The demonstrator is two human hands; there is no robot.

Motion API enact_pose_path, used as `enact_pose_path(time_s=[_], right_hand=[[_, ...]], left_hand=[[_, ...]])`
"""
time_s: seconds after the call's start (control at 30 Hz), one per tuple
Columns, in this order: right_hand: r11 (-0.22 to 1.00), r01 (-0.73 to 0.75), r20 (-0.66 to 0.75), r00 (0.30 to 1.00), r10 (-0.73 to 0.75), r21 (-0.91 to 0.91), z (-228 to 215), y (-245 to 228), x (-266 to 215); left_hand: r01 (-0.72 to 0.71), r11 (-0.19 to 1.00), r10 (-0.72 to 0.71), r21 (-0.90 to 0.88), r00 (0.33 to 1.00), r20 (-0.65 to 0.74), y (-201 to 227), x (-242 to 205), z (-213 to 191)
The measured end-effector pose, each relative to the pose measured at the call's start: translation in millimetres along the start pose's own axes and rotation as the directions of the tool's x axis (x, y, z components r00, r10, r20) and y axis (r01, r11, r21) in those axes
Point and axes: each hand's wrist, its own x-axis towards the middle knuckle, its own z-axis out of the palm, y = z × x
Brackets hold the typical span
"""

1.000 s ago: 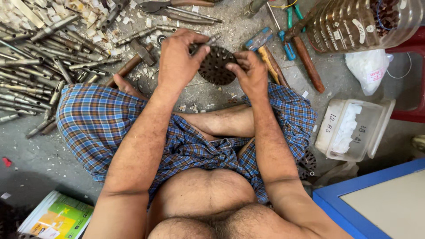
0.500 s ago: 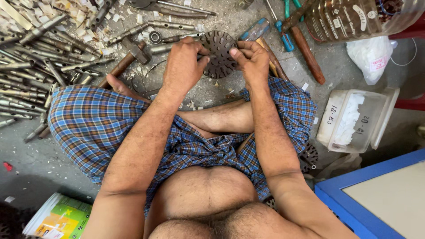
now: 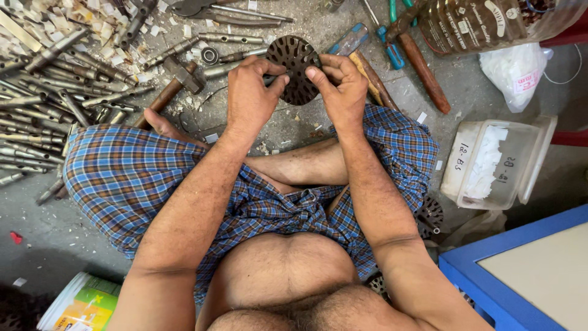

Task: The person sits on the floor and assembles motor components by inserting metal rods into a circular stator using a hammer. They repeatedly pick up rods, align them with the stator slots, and tap them into place.

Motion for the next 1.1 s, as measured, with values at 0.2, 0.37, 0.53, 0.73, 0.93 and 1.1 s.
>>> enact_pose_path(time_s=[0.2,0.37,0.53,0.73,0.93,1.1], right_hand=[[0.999,-0.026,-0.028,0.999,0.027,0.048,1,-7,0],[0.998,-0.019,-0.038,0.999,0.022,0.063,2,-5,-4],[0.999,-0.008,-0.067,0.998,0.010,0.035,5,-2,-4],[1.000,0.006,-0.068,0.998,-0.006,0.004,7,4,-1],[0.997,-0.021,-0.085,0.996,0.027,0.069,6,10,6],[0.983,-0.017,-0.089,0.995,0.034,0.184,3,25,9]], left_hand=[[-0.013,0.999,0.012,0.033,1.000,0.009,5,-1,4],[0.084,0.995,-0.087,0.046,0.994,0.072,3,-1,7],[0.040,0.998,-0.043,0.058,0.998,0.043,4,-2,6],[0.017,0.996,-0.019,0.087,1.000,0.023,11,-1,3],[0.051,0.996,-0.052,0.073,0.999,0.007,14,0,-4],[0.012,0.995,-0.012,0.097,1.000,0.000,12,0,1]])
